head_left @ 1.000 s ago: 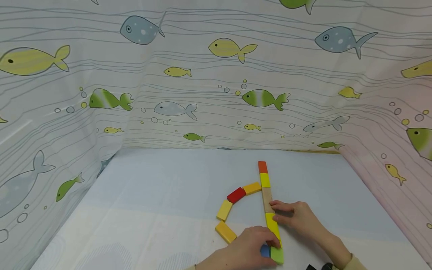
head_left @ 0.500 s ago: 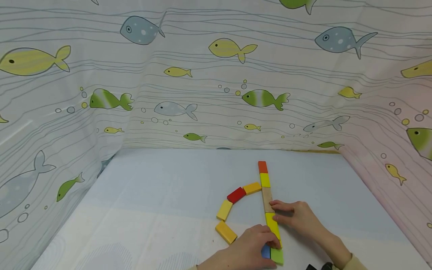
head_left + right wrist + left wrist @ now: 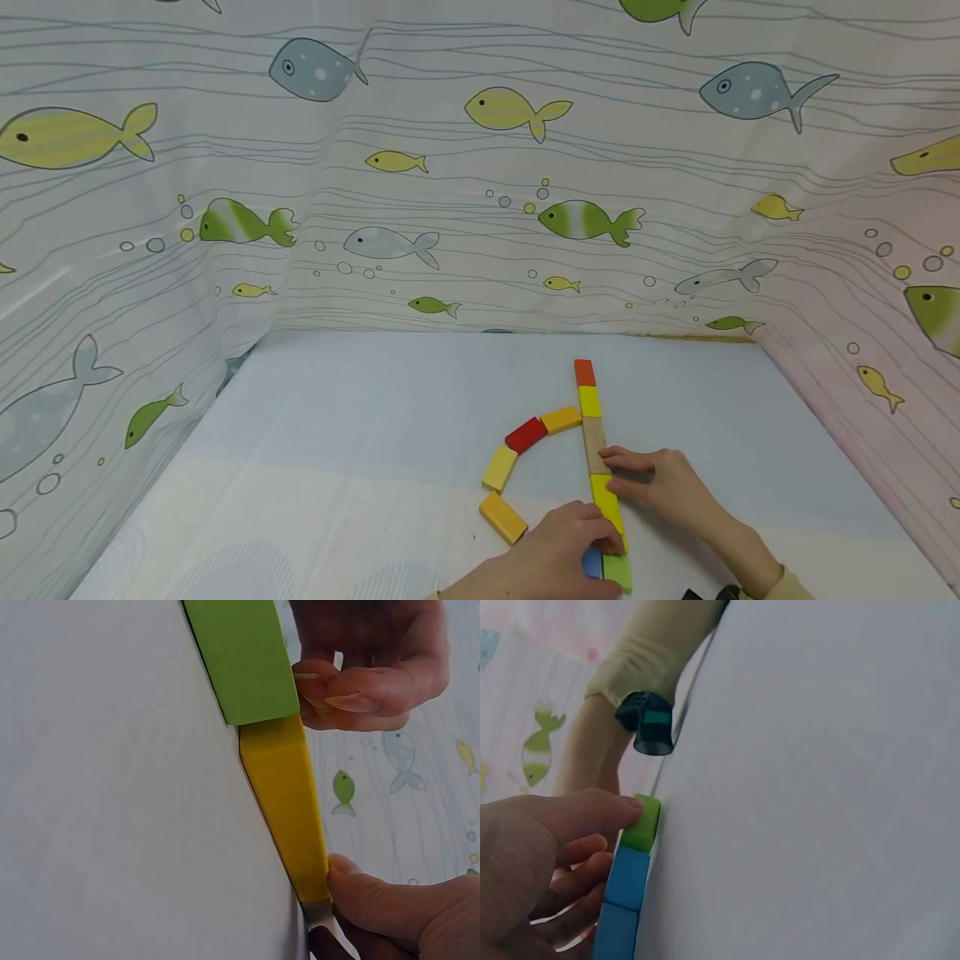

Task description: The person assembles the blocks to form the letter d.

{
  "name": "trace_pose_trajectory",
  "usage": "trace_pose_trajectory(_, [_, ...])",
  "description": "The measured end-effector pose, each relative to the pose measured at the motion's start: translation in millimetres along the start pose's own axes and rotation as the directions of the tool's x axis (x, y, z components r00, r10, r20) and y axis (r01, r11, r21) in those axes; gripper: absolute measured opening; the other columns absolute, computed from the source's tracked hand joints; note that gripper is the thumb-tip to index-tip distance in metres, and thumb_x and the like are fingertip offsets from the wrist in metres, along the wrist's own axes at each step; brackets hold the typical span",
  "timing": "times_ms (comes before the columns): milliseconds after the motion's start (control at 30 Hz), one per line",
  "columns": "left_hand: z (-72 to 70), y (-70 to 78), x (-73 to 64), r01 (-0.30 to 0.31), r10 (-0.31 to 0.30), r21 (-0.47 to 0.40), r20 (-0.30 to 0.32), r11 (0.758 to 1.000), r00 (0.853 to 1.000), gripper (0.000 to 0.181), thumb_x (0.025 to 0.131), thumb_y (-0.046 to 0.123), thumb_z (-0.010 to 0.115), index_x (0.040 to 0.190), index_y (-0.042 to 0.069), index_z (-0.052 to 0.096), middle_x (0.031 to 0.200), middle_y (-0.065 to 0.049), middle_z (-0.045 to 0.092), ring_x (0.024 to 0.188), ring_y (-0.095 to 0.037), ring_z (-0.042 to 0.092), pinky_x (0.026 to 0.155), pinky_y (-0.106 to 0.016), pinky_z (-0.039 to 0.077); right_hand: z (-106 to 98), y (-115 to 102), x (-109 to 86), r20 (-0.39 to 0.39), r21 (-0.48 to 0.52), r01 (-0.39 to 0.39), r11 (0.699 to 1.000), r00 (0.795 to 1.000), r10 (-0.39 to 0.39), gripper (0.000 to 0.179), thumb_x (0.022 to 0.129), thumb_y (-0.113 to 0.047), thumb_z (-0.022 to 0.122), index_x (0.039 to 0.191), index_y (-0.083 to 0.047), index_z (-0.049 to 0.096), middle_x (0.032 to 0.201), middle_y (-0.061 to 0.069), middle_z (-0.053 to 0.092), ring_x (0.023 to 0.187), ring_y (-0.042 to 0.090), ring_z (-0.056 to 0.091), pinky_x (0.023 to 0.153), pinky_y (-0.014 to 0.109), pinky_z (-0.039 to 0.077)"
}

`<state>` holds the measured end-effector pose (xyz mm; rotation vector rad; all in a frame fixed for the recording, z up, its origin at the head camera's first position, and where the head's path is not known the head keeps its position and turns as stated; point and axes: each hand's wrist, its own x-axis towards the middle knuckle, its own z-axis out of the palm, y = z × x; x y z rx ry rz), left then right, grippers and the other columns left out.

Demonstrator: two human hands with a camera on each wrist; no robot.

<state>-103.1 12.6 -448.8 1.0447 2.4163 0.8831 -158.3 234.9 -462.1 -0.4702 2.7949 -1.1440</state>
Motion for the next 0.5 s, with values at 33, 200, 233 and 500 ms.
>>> trace_pose_trajectory(33, [0.1,-0.2,0.0,0.0,0.0,-0.001,0.0,1.0,1.0,0.027,0.09,0.038,0.074,0.114,0.026,0.068,0.104,0.023,0.057,0.094,0.008,0.047,0.079,-0.009,0.044,0,0,-0.1,0.0,0.0,-0.003,1.0,1.0,0.003,0.036,0.082,-0.037,0.08,0.115,-0.022,0.077,0.121,-0.013,0.071,0.123,0.021,0.063,0.101,0.05,0.05])
trace_pose_trajectory(200, [-2.8,-3.0,-2.4,-0.017,0.017,0.01,-0.029,1.0,0.999,0.027,0.091,0.041,0.072,0.114,0.027,0.068,0.105,0.022,0.058,0.096,0.008,0.048,0.081,-0.01,0.045,-1,0,0.5,0.01,-0.007,0.011,1.0,1.0,-0.011,0.036,0.083,-0.038,0.08,0.115,-0.021,0.077,0.122,-0.011,0.071,0.123,0.023,0.063,0.101,0.051,0.05])
trace_pose_trajectory(233, [-5.2,-3.8,-3.6,-0.019,0.02,0.02,-0.046,1.0,0.999,0.027,0.091,0.043,0.071,0.114,0.028,0.068,0.106,0.022,0.058,0.097,0.007,0.048,0.083,-0.011,0.045,-1,0,0.7,0.015,-0.011,0.022,1.0,1.0,-0.022,0.037,0.083,-0.038,0.079,0.116,-0.021,0.077,0.123,-0.01,0.071,0.123,0.023,0.063,0.1,0.052,0.05])
trace_pose_trajectory(500, [-38.8,-22.4,-26.9,0.09,-0.069,0.05,-0.321,0.995,0.945,0.028,0.092,0.042,0.069,0.115,0.026,0.067,0.118,0.016,0.062,0.112,-0.006,0.054,0.097,-0.028,0.052,-15,4,-8.2,-0.063,-0.068,0.041,0.997,0.997,-0.046,0.039,0.088,-0.038,0.075,0.123,-0.021,0.073,0.122,-0.008,0.072,0.119,0.025,0.065,0.096,0.051,0.054])
